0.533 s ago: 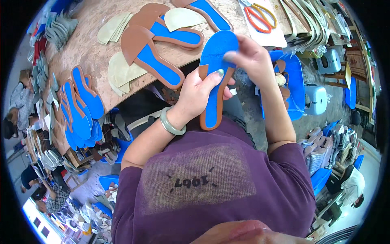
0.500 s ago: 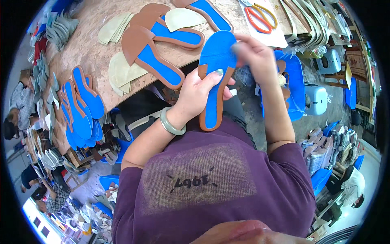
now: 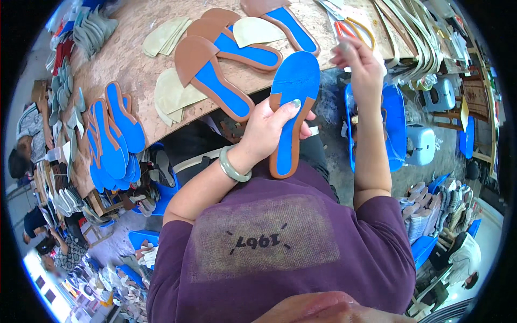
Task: The person assembles sandals by hand at a workbench. They repeatedly pick up a beige insole and a brown-and-blue sole, align them, and press them together to form a unit. The person occasionally touches their face while working.
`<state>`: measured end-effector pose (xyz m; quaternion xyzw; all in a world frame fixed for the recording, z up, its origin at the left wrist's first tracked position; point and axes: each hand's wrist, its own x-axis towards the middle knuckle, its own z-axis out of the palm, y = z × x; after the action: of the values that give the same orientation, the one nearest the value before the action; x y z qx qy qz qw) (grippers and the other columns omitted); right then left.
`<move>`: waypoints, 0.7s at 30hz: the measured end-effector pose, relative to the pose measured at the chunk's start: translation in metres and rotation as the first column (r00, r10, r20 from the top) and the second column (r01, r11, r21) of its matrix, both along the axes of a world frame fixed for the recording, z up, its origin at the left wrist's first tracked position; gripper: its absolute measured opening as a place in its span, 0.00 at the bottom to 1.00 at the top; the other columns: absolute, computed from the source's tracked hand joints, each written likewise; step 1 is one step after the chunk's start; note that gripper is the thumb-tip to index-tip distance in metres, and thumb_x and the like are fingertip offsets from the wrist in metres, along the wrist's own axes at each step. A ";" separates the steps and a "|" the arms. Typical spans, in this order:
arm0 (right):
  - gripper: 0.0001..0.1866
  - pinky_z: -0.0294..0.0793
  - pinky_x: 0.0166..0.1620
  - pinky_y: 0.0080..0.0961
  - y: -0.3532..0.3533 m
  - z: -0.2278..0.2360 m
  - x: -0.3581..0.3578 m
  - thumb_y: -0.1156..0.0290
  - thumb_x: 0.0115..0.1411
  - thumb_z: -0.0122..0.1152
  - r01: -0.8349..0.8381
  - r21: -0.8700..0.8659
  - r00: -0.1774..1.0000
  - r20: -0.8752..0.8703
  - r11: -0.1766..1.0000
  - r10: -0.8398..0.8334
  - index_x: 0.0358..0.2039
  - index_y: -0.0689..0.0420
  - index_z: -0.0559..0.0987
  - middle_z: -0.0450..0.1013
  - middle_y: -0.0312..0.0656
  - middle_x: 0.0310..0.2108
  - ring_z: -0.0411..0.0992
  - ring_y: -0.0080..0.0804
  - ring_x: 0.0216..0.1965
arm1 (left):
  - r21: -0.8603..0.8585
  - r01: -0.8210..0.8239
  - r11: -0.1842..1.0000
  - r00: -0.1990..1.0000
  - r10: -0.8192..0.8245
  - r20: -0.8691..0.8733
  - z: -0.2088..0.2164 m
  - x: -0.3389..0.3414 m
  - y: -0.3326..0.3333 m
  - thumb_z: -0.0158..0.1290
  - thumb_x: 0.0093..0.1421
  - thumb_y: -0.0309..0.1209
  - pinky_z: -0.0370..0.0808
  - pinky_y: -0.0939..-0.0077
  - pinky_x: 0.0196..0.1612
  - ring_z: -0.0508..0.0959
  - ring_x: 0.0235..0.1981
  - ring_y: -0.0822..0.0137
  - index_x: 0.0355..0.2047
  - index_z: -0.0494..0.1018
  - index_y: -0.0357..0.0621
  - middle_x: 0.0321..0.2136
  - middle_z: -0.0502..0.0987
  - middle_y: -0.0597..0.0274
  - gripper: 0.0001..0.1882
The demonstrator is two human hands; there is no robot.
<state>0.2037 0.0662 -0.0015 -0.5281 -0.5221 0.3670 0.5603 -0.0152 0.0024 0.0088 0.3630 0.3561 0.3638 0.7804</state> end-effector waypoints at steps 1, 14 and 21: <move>0.12 0.73 0.36 0.18 -0.007 0.001 -0.007 0.68 0.66 0.54 -0.093 -0.060 0.995 -0.026 0.994 0.092 0.43 0.63 0.78 0.77 0.38 0.32 0.74 0.20 0.31 | -0.003 -0.058 0.998 0.998 0.058 0.032 -0.001 0.004 -0.001 0.44 0.66 0.33 0.79 0.72 0.39 0.80 0.33 0.66 0.47 0.68 0.32 0.37 0.78 0.50 0.16; 0.25 0.77 0.43 0.31 -0.022 -0.007 -0.061 0.74 0.59 0.47 -0.405 -0.008 0.695 -0.652 0.914 0.302 0.58 0.66 0.63 0.74 0.58 0.45 0.78 0.41 0.35 | 0.740 0.164 0.652 0.342 0.666 -0.663 -0.002 -0.052 0.145 0.53 0.61 0.48 0.71 0.70 0.43 0.74 0.38 0.63 0.41 0.75 0.38 0.34 0.74 0.57 0.23; 0.23 0.73 0.44 0.30 -0.009 -0.026 -0.060 0.68 0.61 0.48 -0.361 0.085 0.590 -0.751 0.929 0.298 0.56 0.61 0.64 0.70 0.47 0.43 0.72 0.33 0.40 | 0.651 0.454 0.608 0.019 0.724 -0.689 -0.013 -0.040 0.157 0.63 0.49 0.41 0.72 0.57 0.45 0.75 0.42 0.52 0.33 0.76 0.41 0.35 0.75 0.53 0.18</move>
<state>0.1433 0.0573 -0.0275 -0.2434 -0.3169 0.6687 0.6270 -0.0548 0.1596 -0.0045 0.7500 0.6299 0.2017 0.0029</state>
